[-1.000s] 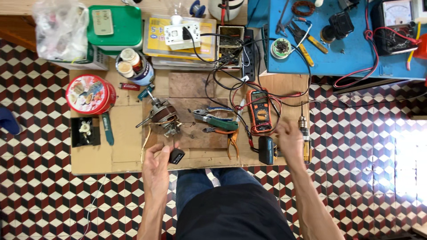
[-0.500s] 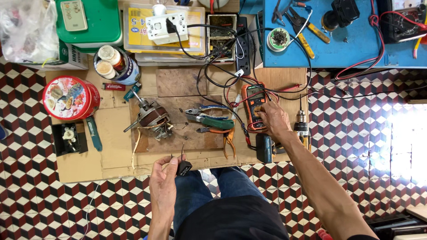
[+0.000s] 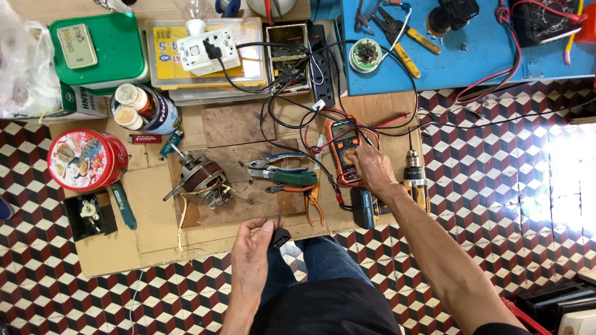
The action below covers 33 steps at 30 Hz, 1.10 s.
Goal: The person works on a small electrical motor or capacitor assembly on a cluttered workbench. They use pliers to strip wires, a utility knife to cut insulation, and a multimeter to test electrical continuity. The person also uses a cordless drill to spin the motor shaft and applies a substance from a small container to the assembly.
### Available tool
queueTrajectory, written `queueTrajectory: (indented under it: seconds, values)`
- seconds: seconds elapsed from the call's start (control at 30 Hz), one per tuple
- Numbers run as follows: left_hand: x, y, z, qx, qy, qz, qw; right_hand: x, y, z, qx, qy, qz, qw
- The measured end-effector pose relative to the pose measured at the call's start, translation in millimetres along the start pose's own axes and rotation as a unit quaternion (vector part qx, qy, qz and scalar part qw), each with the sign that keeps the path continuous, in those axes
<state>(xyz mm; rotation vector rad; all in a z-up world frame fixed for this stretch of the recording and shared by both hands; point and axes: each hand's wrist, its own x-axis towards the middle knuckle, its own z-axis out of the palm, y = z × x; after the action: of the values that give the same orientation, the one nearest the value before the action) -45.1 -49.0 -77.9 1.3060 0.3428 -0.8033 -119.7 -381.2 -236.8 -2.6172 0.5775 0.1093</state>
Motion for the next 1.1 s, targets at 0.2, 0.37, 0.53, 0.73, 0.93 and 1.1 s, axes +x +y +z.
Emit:
queueTrajectory:
  seconds: [0.2, 0.37, 0.53, 0.73, 0.93, 1.1]
  values:
    - [-6, 4, 17, 0.060, -0.004, -0.036, 0.998, -6, -10, 10, -0.032, 0.053, 0.052, 0.997]
    - [-9, 2, 23, 0.038, -0.020, -0.039, 0.998, -6, -18, 13, -0.013, 0.062, 0.114, 0.991]
    - [-12, -1, 23, 0.056, -0.016, -0.059, 0.997, -4, -27, -1, 0.011, 0.049, 0.125, 0.991]
    - [-6, -3, 12, 0.044, -0.013, -0.001, 0.999, -39, -32, -22, 0.152, 0.073, 0.271, 0.948]
    - [-5, 7, -7, 0.032, 0.024, 0.006, 0.999, -108, -59, 16, 0.156, 0.089, 0.156, 0.971]
    - [-9, 13, -11, 0.048, 0.039, 0.004, 0.998, -103, -88, 51, 0.103, -0.039, 0.194, 0.975]
